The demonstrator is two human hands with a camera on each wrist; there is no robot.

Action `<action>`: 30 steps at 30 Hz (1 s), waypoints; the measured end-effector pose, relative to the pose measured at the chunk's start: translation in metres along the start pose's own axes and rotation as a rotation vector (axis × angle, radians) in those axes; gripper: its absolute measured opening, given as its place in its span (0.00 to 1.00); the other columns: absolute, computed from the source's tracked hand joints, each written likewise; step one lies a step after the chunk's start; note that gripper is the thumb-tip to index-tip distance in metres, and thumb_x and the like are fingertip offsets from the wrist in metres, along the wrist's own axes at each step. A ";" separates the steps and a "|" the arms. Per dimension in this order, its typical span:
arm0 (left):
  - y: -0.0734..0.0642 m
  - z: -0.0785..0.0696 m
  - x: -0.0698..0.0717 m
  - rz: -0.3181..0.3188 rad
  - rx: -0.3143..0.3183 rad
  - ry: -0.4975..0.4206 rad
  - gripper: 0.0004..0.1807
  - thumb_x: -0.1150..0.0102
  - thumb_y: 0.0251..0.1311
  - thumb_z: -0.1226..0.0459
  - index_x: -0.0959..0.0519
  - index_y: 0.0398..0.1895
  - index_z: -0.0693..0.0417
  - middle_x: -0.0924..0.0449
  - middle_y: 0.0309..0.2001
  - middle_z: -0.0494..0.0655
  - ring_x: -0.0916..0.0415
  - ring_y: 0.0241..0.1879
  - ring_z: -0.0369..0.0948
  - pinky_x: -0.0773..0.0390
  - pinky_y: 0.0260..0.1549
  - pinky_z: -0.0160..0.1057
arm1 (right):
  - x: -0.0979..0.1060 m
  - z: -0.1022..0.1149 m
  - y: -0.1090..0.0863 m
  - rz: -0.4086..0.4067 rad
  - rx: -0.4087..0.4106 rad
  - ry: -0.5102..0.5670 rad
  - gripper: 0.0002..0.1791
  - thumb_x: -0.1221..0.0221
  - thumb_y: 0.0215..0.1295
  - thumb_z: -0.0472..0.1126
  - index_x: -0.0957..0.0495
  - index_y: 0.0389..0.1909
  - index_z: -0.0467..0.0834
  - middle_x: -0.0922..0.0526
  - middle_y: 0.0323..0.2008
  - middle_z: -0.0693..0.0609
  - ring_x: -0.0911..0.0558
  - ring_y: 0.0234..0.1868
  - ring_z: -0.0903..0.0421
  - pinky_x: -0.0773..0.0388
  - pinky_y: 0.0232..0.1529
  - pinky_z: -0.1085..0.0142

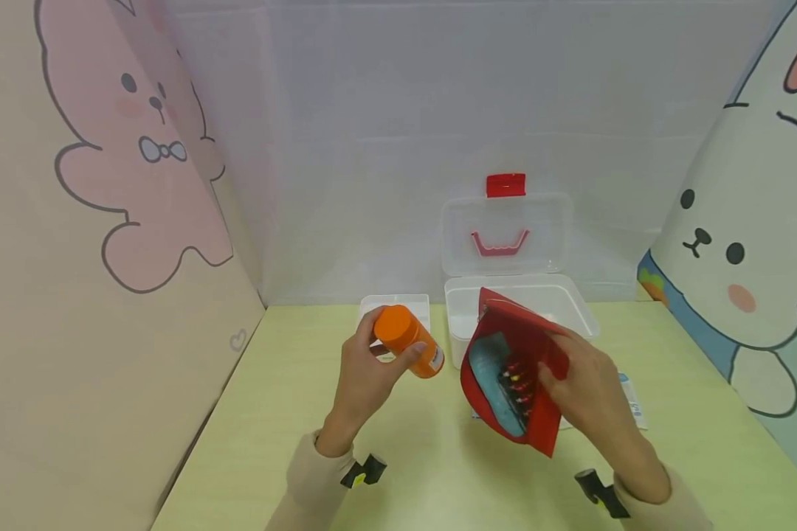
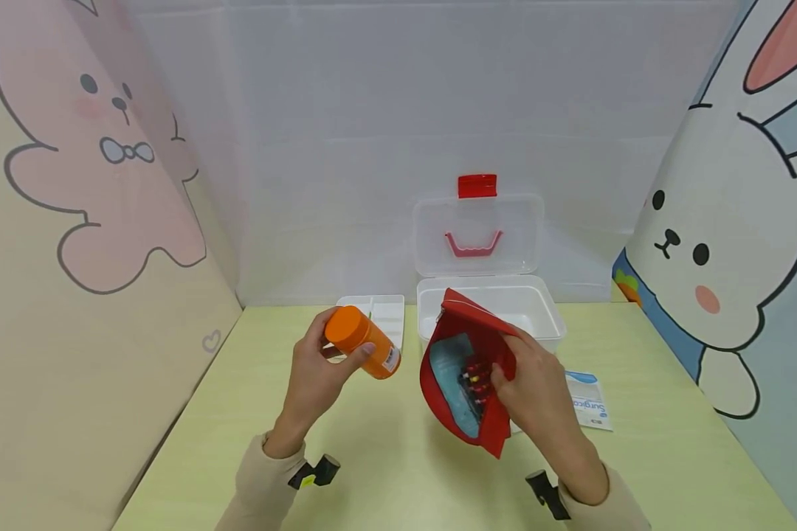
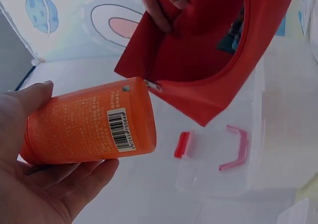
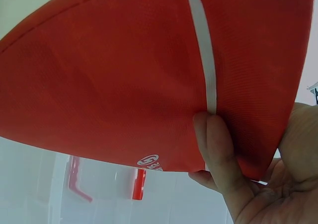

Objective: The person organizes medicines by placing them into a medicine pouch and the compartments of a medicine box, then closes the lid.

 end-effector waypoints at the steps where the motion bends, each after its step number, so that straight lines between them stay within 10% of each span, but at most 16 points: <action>1: -0.001 -0.003 -0.004 0.016 -0.005 -0.010 0.30 0.29 0.55 0.57 0.28 0.60 0.50 0.17 0.50 0.43 0.19 0.48 0.41 0.17 0.40 0.42 | 0.000 0.000 0.000 0.003 -0.002 0.001 0.25 0.37 0.58 0.31 0.26 0.58 0.35 0.21 0.54 0.36 0.20 0.48 0.37 0.17 0.42 0.43; 17: -0.014 -0.025 -0.077 0.298 0.095 -0.230 0.34 0.39 0.64 0.53 0.38 0.71 0.49 0.21 0.55 0.44 0.20 0.49 0.37 0.18 0.46 0.33 | -0.004 0.007 0.002 -0.025 0.053 0.011 0.21 0.38 0.56 0.29 0.23 0.53 0.34 0.18 0.49 0.38 0.19 0.44 0.40 0.18 0.43 0.44; 30: -0.006 -0.012 -0.109 0.301 0.141 -0.105 0.35 0.46 0.67 0.44 0.40 0.73 0.42 0.20 0.50 0.45 0.22 0.40 0.33 0.20 0.40 0.29 | -0.008 0.010 0.002 -0.033 0.073 0.000 0.20 0.37 0.55 0.29 0.22 0.51 0.34 0.18 0.48 0.38 0.18 0.43 0.41 0.18 0.45 0.45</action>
Point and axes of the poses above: each hand's wrist, its own y-axis towards the middle knuckle, its own x-axis out of the back of the hand, z = x × y, the point moved 3 cm from there along y, towards the middle knuckle
